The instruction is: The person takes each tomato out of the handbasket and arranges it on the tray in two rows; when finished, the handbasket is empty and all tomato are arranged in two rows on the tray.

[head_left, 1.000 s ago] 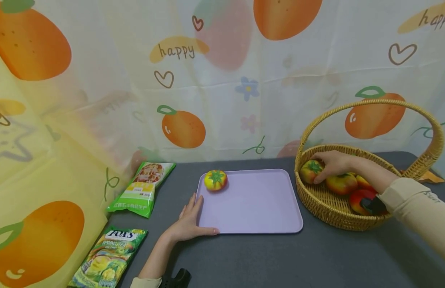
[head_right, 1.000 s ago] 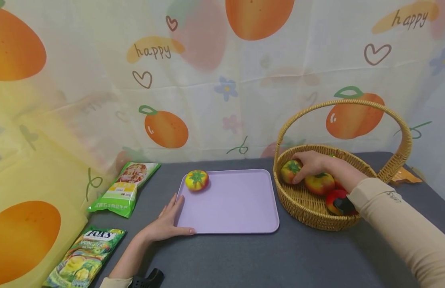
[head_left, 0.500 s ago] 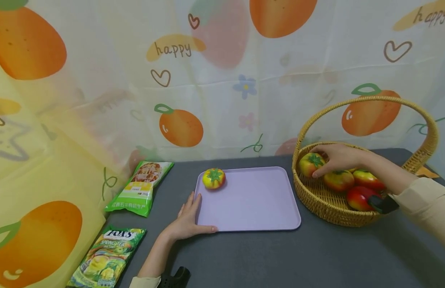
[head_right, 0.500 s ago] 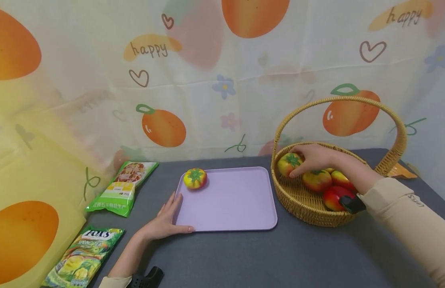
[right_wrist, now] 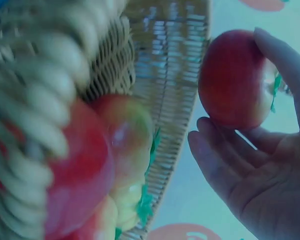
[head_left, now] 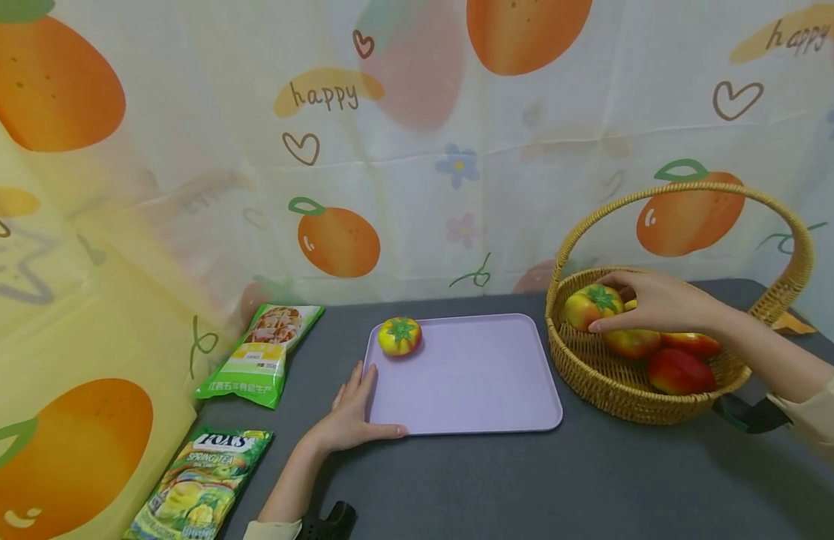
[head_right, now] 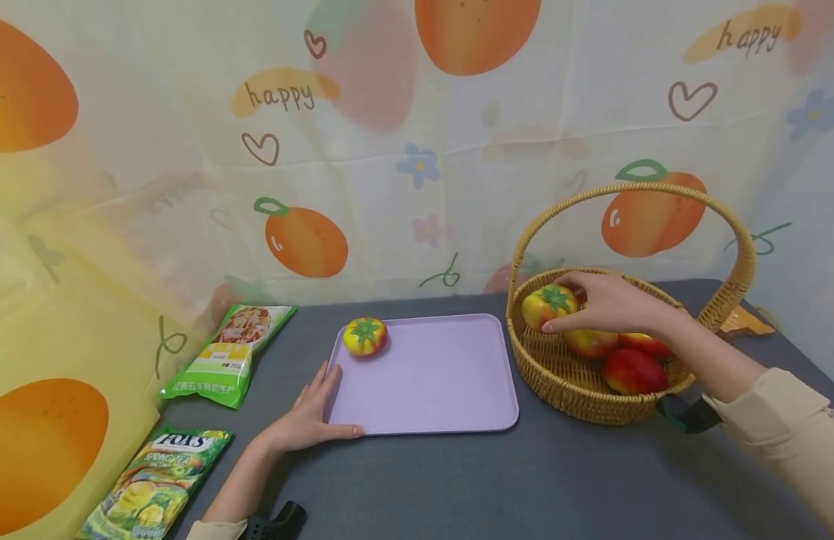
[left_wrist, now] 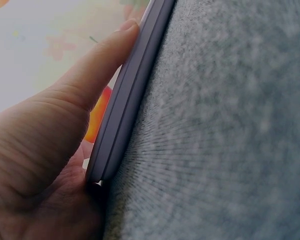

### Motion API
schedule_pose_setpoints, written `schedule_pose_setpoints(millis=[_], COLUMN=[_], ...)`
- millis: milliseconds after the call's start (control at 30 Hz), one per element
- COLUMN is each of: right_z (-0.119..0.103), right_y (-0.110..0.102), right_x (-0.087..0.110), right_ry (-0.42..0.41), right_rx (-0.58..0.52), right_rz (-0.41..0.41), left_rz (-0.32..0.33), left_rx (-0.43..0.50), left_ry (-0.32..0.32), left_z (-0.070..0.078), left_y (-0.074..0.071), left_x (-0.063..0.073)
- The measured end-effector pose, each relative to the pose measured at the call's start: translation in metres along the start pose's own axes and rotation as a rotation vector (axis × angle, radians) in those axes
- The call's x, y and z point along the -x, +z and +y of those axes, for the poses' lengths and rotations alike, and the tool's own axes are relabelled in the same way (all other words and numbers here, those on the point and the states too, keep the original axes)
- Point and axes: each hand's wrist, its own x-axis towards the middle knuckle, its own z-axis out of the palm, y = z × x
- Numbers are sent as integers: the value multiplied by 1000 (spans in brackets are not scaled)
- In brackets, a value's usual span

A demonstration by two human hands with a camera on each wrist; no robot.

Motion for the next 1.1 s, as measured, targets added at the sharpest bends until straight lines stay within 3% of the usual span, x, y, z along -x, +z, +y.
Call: schedule_pose_setpoints(millis=[133,433,767,1100], right_z=[-6,-31,-71,-91], right_y=[5,19,41,64], right_x=[9,9,-13,-43], right_ry=[36,19,-5,-34], right_rx=[-54,-127,-186,-301], right_rz=[19,32,-20,-69], left_rz=[1,11,16,7], left_rx=[-2,-12,-29,6], left_ry=[6,-5,28,22], left_z=[0,-2,-3,0], left_y=[1,3,1,0], left_x=[1,0,-1,0])
